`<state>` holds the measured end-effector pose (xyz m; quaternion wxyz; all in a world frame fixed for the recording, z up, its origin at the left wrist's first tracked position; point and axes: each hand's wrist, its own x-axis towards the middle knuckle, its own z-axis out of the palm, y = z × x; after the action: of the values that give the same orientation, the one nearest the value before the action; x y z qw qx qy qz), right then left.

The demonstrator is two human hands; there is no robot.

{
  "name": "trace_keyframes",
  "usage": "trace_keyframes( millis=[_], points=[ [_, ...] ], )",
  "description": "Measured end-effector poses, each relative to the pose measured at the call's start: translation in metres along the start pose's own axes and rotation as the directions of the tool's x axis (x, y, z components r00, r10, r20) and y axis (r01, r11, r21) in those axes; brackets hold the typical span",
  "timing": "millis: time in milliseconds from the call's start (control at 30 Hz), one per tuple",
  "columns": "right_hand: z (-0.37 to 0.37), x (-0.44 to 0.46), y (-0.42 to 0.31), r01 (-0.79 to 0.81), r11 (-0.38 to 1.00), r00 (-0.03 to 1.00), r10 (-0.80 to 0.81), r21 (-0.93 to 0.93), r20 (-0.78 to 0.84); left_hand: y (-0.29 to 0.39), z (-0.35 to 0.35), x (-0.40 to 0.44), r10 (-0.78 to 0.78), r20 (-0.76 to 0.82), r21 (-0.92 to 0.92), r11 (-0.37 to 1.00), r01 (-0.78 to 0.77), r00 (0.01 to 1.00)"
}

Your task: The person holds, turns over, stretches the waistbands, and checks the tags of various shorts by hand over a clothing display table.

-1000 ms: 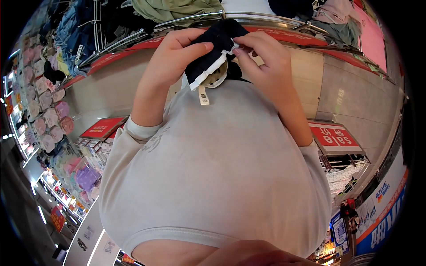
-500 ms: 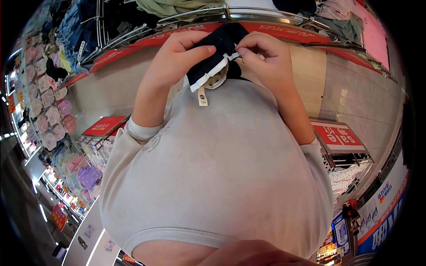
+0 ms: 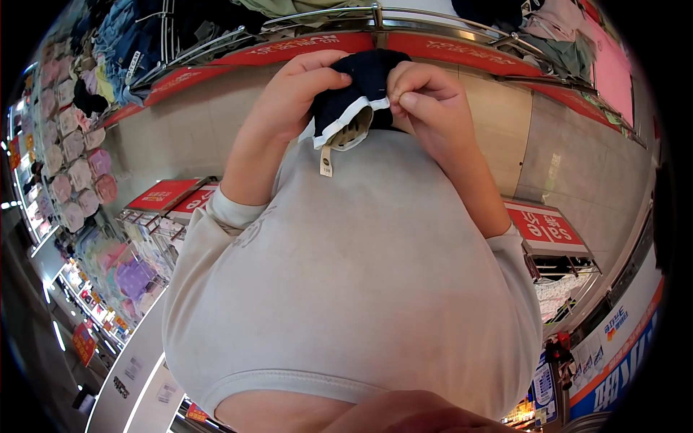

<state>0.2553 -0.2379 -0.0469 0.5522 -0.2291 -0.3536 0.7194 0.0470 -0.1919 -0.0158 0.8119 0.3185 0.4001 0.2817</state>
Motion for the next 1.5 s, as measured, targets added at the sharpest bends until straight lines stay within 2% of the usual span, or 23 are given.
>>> trace_keyframes(
  millis=[133, 200, 233, 300, 333, 400, 433, 500, 633, 733, 800, 833, 900, 933, 1000, 1033, 1100, 1133, 1200, 1233, 1300, 1333, 1500],
  points=[
    [-0.004, 0.001, 0.002, -0.037, 0.98, 0.999, 0.032, 0.195, 0.029, 0.0, 0.002, 0.001, -0.01, -0.024, 0.001, 1.0, 0.01, 1.0],
    [-0.005, 0.002, 0.002, 0.103, 0.987, 0.989, -0.115, 0.123, 0.093, -0.002, 0.002, 0.002, 0.037, -0.062, -0.008, 0.999, -0.037, 0.997],
    [-0.004, 0.002, 0.0, 0.105, 0.987, 0.989, -0.117, 0.124, 0.092, -0.002, 0.001, 0.001, 0.036, -0.062, -0.006, 0.999, -0.037, 0.997],
    [-0.001, -0.002, -0.009, 0.088, 0.988, 0.988, -0.103, -0.13, -0.113, -0.003, -0.002, 0.0, 0.034, -0.034, 0.007, 0.999, -0.034, 0.999],
    [-0.003, -0.004, -0.012, 0.088, 0.988, 0.988, -0.103, -0.128, -0.116, -0.003, -0.002, 0.0, 0.032, -0.034, 0.008, 0.999, -0.031, 0.999],
    [-0.007, -0.006, -0.016, -0.067, 0.992, 0.956, 0.033, -0.105, -0.293, -0.002, -0.004, 0.002, 0.072, -0.001, -0.002, 0.997, -0.072, 0.997],
    [-0.009, -0.006, -0.015, -0.067, 0.992, 0.955, 0.034, -0.104, -0.294, -0.002, -0.004, 0.003, 0.07, -0.001, -0.002, 0.998, -0.07, 0.998],
    [-0.013, -0.003, -0.011, -0.052, 0.964, 0.921, -0.054, -0.26, -0.387, -0.001, -0.003, 0.006, 0.066, -0.011, -0.021, 0.998, -0.066, 0.998],
    [-0.024, -0.001, -0.011, -0.091, 0.9, 0.91, -0.098, -0.426, -0.402, -0.001, -0.011, 0.012, 0.073, 0.005, 0.061, 0.995, -0.074, 0.997],
    [-0.043, 0.009, -0.006, -0.016, 0.864, 0.908, -0.199, -0.504, -0.37, 0.001, -0.014, 0.016, 0.088, -0.009, 0.064, 0.994, -0.088, 0.996],
    [-0.058, 0.018, -0.008, 0.104, 0.536, 0.901, -0.408, -0.838, -0.149, 0.003, -0.017, 0.019, 0.08, 0.021, 0.04, 0.996, -0.081, 0.997],
    [-0.059, 0.019, -0.01, 0.102, 0.538, 0.901, -0.406, -0.837, -0.151, 0.004, -0.017, 0.02, 0.078, 0.021, 0.04, 0.996, -0.079, 0.997],
    [-0.06, 0.022, -0.014, 0.036, 0.59, 0.965, -0.229, -0.807, -0.125, 0.006, -0.017, 0.022, 0.088, 0.048, -0.109, 0.991, -0.082, 0.995],
    [-0.061, 0.023, -0.013, 0.032, 0.591, 0.966, -0.227, -0.806, -0.128, 0.006, -0.018, 0.023, 0.084, 0.047, -0.11, 0.991, -0.078, 0.995],
    [-0.064, 0.025, -0.011, -0.045, 0.57, 0.997, -0.024, -0.821, -0.071, 0.004, -0.026, 0.027, 0.088, 0.089, -0.17, 0.983, -0.072, 0.992],
    [-0.068, 0.025, -0.008, -0.047, 0.571, 0.997, -0.022, -0.82, -0.073, 0.004, -0.032, 0.029, 0.086, 0.089, -0.171, 0.983, -0.07, 0.992],
    [-0.078, 0.026, -0.003, -0.294, 0.79, 0.954, 0.28, -0.538, -0.11, 0.005, -0.042, 0.034, 0.145, 0.207, -0.272, 0.958, -0.085, 0.968],
    [-0.079, 0.027, -0.003, -0.295, 0.791, 0.953, 0.282, -0.537, -0.108, 0.007, -0.042, 0.034, 0.145, 0.203, -0.273, 0.958, -0.086, 0.968],
    [-0.077, 0.03, -0.006, -0.299, 0.886, 0.954, 0.275, -0.355, -0.115, 0.013, -0.04, 0.034, 0.158, 0.113, -0.423, 0.901, -0.096, 0.981],
    [-0.075, 0.031, -0.009, -0.298, 0.886, 0.954, 0.276, -0.355, -0.114, 0.015, -0.041, 0.036, 0.144, 0.107, -0.514, 0.855, -0.069, 0.984],
    [-0.075, 0.035, -0.017, -0.324, 0.934, 0.944, 0.309, -0.149, -0.12, 0.019, -0.047, 0.041, 0.155, 0.127, -0.547, 0.835, -0.062, 0.98],
    [-0.078, 0.036, -0.02, -0.323, 0.934, 0.944, 0.307, -0.149, -0.121, 0.019, -0.048, 0.043, 0.165, 0.144, -0.58, 0.813, -0.052, 0.976],
    [-0.094, 0.042, -0.025, -0.288, 0.944, 0.948, 0.304, 0.158, -0.09, 0.033, -0.03, 0.046, 0.095, -0.017, -0.573, 0.815, -0.087, 0.995]
  ],
)
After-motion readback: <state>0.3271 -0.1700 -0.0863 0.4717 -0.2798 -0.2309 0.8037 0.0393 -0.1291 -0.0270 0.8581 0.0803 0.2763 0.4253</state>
